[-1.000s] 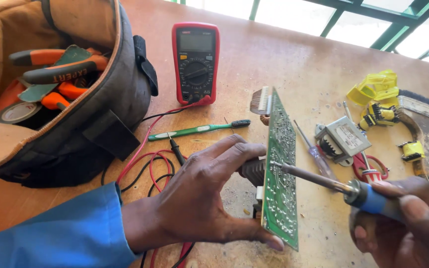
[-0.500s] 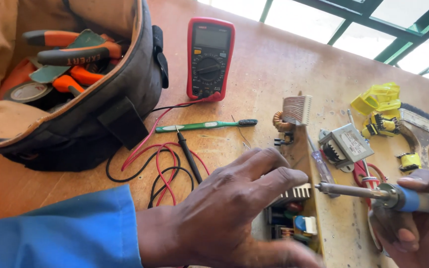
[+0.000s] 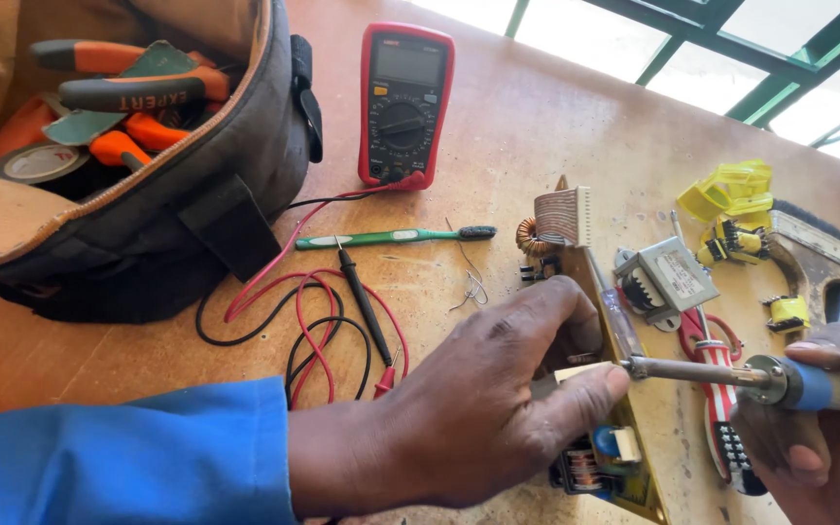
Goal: Soldering and desoldering components on a printed circuit board using a soldering iron
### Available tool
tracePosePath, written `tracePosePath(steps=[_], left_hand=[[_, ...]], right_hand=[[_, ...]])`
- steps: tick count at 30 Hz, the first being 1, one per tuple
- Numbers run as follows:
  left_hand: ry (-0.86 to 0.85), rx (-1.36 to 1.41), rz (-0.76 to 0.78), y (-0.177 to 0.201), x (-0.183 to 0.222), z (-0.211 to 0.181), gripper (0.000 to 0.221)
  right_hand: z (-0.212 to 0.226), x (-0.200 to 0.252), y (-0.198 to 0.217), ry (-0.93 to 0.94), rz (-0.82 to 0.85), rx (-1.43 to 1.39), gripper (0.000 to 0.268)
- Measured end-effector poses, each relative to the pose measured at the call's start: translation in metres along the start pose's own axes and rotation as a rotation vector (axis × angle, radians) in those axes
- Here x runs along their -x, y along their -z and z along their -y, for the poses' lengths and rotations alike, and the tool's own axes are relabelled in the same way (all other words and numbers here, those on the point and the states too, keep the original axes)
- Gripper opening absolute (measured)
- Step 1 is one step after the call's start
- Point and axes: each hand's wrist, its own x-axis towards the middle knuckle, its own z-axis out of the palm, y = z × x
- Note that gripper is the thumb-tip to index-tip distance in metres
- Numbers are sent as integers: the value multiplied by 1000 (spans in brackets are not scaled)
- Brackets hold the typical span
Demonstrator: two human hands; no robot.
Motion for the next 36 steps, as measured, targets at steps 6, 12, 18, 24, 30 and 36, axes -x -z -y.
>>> tracePosePath(steps=[6,12,18,24,30,36], left_hand=[[-142,-78,184,4,-3,5,44],[-127,-45,185,4,-4,0,47],[-308,-179,67,-4,-3,11,61],[-527,-374,33,-1,-10,15,66],[-801,-510,-6,11,-28,17,54],[-832,-503,8,16,-31,21,46]], right_hand=[[7,2,4,-7,-72,73,35],[9,4,16,-24,-56,84,37],[11,7,18,-35,-98,65,40],[12,5,9,-33,-149,75,37],[9,1,8,-84,-135,22,32],[6,-1,6,-92,-69,-3,34]])
